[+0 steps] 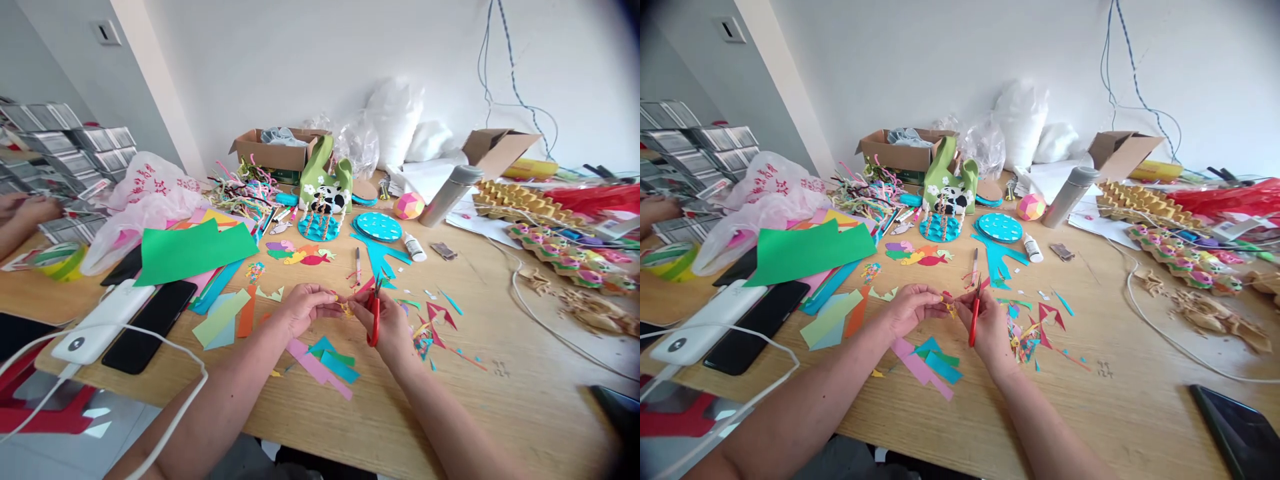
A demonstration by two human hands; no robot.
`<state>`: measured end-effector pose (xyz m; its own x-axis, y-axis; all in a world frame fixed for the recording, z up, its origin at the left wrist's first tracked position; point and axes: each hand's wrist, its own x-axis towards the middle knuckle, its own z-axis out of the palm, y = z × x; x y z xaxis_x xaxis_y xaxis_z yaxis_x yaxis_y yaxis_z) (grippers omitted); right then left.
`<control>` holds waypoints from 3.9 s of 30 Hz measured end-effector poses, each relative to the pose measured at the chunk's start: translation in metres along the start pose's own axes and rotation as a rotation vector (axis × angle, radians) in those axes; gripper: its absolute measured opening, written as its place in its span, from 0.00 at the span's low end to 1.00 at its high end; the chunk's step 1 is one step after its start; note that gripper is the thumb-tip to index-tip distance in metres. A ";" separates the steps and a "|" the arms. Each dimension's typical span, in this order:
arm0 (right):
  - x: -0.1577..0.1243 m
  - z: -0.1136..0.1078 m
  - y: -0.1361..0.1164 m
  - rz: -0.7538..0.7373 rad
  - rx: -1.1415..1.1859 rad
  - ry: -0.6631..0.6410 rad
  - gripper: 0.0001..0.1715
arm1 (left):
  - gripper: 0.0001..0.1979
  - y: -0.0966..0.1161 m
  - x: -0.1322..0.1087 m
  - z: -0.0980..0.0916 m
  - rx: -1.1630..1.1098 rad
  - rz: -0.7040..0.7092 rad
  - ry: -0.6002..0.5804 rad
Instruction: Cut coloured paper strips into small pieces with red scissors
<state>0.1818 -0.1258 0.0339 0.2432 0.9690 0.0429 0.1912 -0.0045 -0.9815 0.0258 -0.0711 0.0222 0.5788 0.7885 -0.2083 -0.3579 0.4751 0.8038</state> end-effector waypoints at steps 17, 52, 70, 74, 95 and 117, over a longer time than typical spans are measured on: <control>0.018 -0.057 -0.027 -0.127 0.087 0.320 0.11 | 0.05 0.003 0.002 -0.012 1.597 0.443 0.289; -0.064 -0.053 0.036 -0.592 -0.829 -0.101 0.13 | 0.05 0.030 0.003 -0.007 0.417 0.552 0.634; -0.072 -0.050 0.041 -0.619 -0.718 0.237 0.15 | 0.08 0.005 -0.119 -0.052 1.478 0.661 0.126; -0.083 -0.031 0.031 -0.556 -0.600 0.268 0.13 | 0.08 -0.002 -0.132 -0.044 1.497 0.637 0.108; -0.105 -0.008 0.027 -0.451 -0.503 0.132 0.13 | 0.07 -0.016 -0.112 -0.028 1.534 0.669 0.116; -0.087 0.034 -0.001 -0.382 -0.318 -0.120 0.11 | 0.04 -0.002 -0.118 -0.009 1.061 0.595 0.036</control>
<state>0.1283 -0.2017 0.0251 -0.0084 0.9375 0.3478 0.5295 0.2992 -0.7938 -0.0481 -0.1620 0.0400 0.5018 0.7927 0.3461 0.2259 -0.5063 0.8322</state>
